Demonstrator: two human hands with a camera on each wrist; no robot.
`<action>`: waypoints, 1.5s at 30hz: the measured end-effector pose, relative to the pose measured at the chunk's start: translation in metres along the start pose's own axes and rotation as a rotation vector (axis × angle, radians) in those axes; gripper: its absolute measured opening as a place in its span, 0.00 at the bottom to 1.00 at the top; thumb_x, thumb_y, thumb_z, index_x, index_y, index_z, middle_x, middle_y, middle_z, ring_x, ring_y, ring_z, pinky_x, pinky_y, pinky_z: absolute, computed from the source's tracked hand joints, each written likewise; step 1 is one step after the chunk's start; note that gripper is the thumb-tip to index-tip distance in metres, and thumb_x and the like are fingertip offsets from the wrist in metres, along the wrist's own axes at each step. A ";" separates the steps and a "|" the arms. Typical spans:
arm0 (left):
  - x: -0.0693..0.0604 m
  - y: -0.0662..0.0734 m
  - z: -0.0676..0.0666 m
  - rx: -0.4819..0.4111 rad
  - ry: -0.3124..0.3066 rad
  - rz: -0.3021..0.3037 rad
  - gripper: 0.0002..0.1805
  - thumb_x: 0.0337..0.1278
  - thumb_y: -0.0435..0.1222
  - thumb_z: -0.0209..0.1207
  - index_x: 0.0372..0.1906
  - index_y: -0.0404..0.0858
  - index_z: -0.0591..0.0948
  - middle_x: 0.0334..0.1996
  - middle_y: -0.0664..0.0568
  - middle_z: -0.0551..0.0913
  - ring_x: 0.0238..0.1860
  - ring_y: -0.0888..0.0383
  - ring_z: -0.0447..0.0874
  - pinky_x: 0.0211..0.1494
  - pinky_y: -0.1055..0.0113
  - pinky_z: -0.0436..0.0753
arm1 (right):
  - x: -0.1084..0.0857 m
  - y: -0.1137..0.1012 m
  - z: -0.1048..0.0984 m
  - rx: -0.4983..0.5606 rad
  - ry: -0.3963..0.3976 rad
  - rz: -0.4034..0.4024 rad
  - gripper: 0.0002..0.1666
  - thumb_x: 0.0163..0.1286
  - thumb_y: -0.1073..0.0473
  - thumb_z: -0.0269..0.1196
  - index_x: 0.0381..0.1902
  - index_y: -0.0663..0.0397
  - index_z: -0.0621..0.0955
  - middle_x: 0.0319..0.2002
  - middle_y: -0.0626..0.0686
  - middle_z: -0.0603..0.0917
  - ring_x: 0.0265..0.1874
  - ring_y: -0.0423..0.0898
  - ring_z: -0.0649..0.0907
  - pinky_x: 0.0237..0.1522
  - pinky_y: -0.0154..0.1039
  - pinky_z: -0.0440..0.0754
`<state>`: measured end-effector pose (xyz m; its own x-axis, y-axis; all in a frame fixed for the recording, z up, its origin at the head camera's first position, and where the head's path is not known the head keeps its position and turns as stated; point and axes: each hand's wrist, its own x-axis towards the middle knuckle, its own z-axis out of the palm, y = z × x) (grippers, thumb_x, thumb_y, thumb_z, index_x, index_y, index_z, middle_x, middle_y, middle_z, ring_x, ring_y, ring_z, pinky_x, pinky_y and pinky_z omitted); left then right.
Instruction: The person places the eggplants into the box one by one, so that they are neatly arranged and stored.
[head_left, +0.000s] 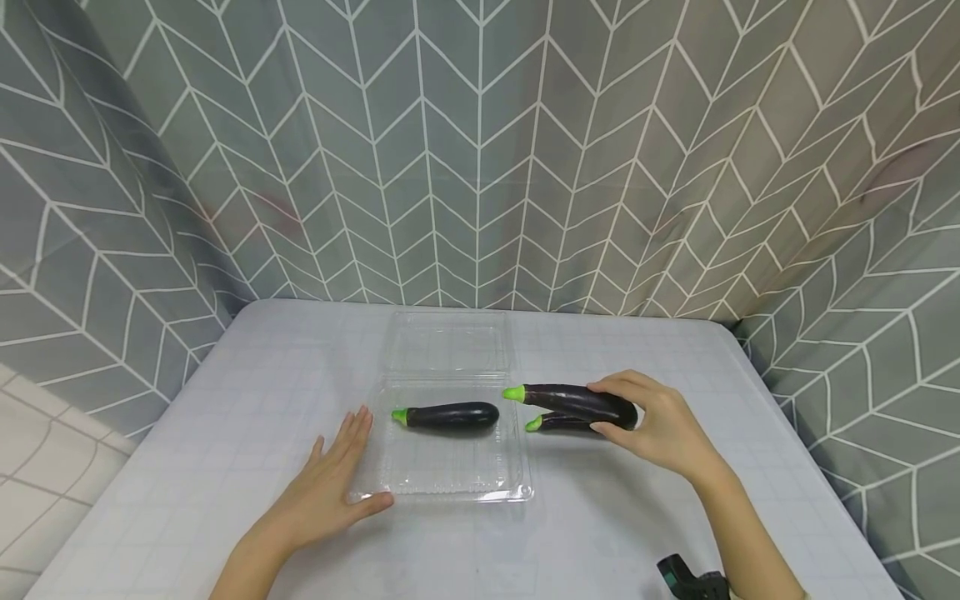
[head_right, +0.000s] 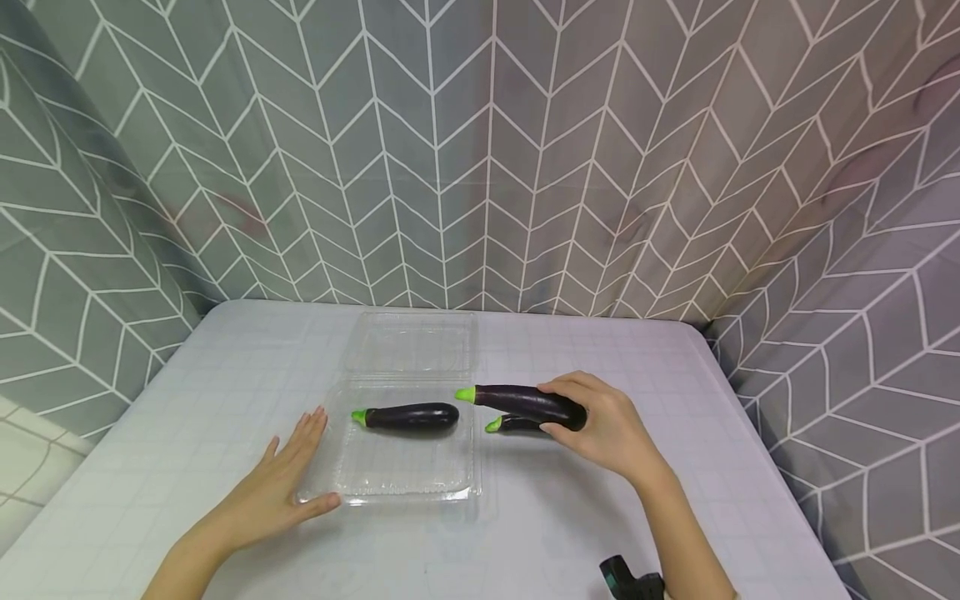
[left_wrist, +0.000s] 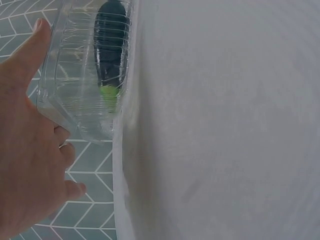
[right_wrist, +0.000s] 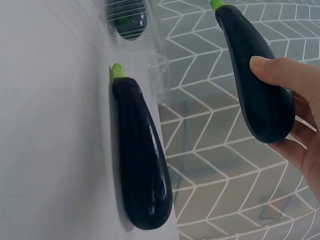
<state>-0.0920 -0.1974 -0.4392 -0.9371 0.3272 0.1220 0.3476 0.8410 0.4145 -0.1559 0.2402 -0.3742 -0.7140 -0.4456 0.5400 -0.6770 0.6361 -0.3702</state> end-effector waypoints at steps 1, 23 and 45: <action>0.000 0.000 0.000 0.000 0.000 0.000 0.60 0.48 0.62 0.63 0.76 0.35 0.47 0.75 0.40 0.48 0.74 0.40 0.46 0.67 0.32 0.48 | 0.002 -0.001 0.001 0.002 0.002 -0.006 0.30 0.43 0.64 0.78 0.48 0.46 0.84 0.45 0.41 0.83 0.44 0.43 0.83 0.49 0.20 0.72; 0.000 0.000 0.001 0.023 0.006 0.007 0.60 0.48 0.62 0.63 0.76 0.34 0.48 0.75 0.40 0.49 0.74 0.39 0.47 0.66 0.32 0.49 | 0.045 -0.023 0.022 0.065 0.019 -0.162 0.29 0.44 0.62 0.78 0.48 0.48 0.85 0.45 0.45 0.83 0.42 0.42 0.83 0.46 0.29 0.77; 0.000 0.001 0.001 0.023 0.018 0.012 0.60 0.48 0.62 0.63 0.76 0.33 0.49 0.75 0.39 0.49 0.73 0.39 0.47 0.66 0.31 0.49 | 0.066 -0.050 0.062 0.149 -0.049 -0.197 0.26 0.47 0.59 0.77 0.47 0.49 0.85 0.45 0.44 0.83 0.45 0.41 0.82 0.46 0.38 0.81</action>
<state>-0.0920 -0.1962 -0.4398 -0.9331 0.3299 0.1431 0.3596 0.8468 0.3920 -0.1800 0.1406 -0.3670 -0.5708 -0.5840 0.5772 -0.8203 0.4353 -0.3709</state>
